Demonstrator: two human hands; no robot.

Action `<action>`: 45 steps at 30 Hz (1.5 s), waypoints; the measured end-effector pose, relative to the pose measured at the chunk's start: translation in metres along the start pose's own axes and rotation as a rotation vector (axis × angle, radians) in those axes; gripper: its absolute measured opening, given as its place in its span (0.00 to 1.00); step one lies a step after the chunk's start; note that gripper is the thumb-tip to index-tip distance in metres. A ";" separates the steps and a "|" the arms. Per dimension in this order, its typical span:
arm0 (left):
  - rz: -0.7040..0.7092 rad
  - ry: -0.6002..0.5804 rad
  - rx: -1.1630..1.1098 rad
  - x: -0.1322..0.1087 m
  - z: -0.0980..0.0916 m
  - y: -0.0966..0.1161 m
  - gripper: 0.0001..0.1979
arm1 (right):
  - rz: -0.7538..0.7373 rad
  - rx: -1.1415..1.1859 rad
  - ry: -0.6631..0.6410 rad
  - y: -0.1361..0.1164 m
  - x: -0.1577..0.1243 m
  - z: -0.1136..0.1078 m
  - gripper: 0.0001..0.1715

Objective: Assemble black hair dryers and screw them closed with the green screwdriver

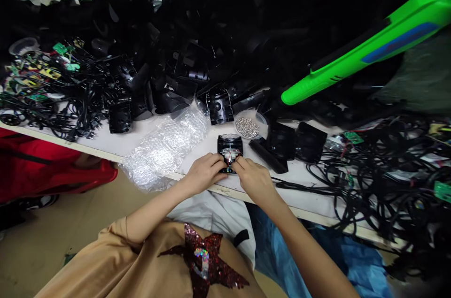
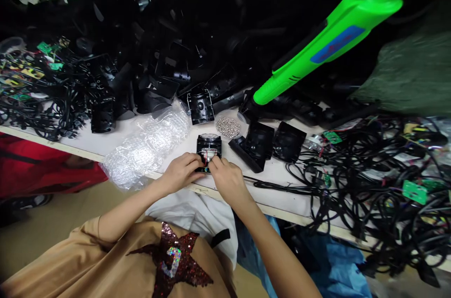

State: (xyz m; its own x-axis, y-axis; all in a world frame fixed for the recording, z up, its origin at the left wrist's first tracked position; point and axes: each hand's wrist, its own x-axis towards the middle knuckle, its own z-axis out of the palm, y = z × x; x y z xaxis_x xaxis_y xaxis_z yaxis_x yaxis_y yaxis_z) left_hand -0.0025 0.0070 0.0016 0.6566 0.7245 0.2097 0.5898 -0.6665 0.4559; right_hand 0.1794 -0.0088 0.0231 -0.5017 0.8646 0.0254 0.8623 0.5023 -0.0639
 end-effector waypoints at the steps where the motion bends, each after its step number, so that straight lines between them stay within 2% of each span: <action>1: 0.025 -0.004 0.035 0.001 0.000 0.000 0.10 | 0.008 0.041 0.022 0.002 -0.002 0.001 0.09; 3: 0.048 -0.020 0.077 0.002 0.000 0.001 0.10 | 0.048 0.176 0.082 0.008 -0.009 0.003 0.07; 7: 0.016 -0.035 0.083 0.001 -0.001 0.000 0.11 | 0.186 0.363 0.183 0.026 -0.040 0.009 0.14; 11: -0.013 -0.042 0.077 0.000 -0.002 0.000 0.12 | 0.286 0.451 0.305 0.036 -0.065 0.011 0.09; 14: -0.015 -0.037 0.066 0.000 0.000 0.001 0.12 | 0.350 0.504 0.446 0.030 -0.060 0.007 0.07; 16: -0.021 -0.031 0.053 0.001 0.001 0.002 0.11 | 0.343 0.432 0.495 0.023 -0.048 0.005 0.07; 21: -0.038 -0.026 0.042 0.003 0.004 0.006 0.10 | 0.222 0.110 0.459 0.003 -0.024 0.010 0.08; 24: -0.044 -0.019 0.054 0.004 0.005 0.007 0.11 | 0.206 0.040 0.432 -0.007 -0.021 0.016 0.09; 31: -0.043 -0.012 0.064 0.004 0.008 0.005 0.11 | 0.295 0.066 0.430 -0.011 -0.028 0.024 0.10; 38: 0.001 0.039 0.095 0.004 0.010 0.004 0.11 | 0.310 0.051 0.423 -0.017 -0.026 0.022 0.12; 45: 0.080 0.000 0.186 0.007 0.003 0.003 0.16 | 0.353 0.113 0.461 -0.015 -0.027 0.025 0.12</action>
State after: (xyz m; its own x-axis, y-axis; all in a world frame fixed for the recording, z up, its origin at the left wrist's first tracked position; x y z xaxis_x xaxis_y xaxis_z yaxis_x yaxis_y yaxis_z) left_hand 0.0052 0.0091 0.0014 0.7052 0.6676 0.2387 0.6121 -0.7432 0.2703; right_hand 0.1782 -0.0405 -0.0017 -0.0828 0.9070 0.4128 0.9465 0.2012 -0.2522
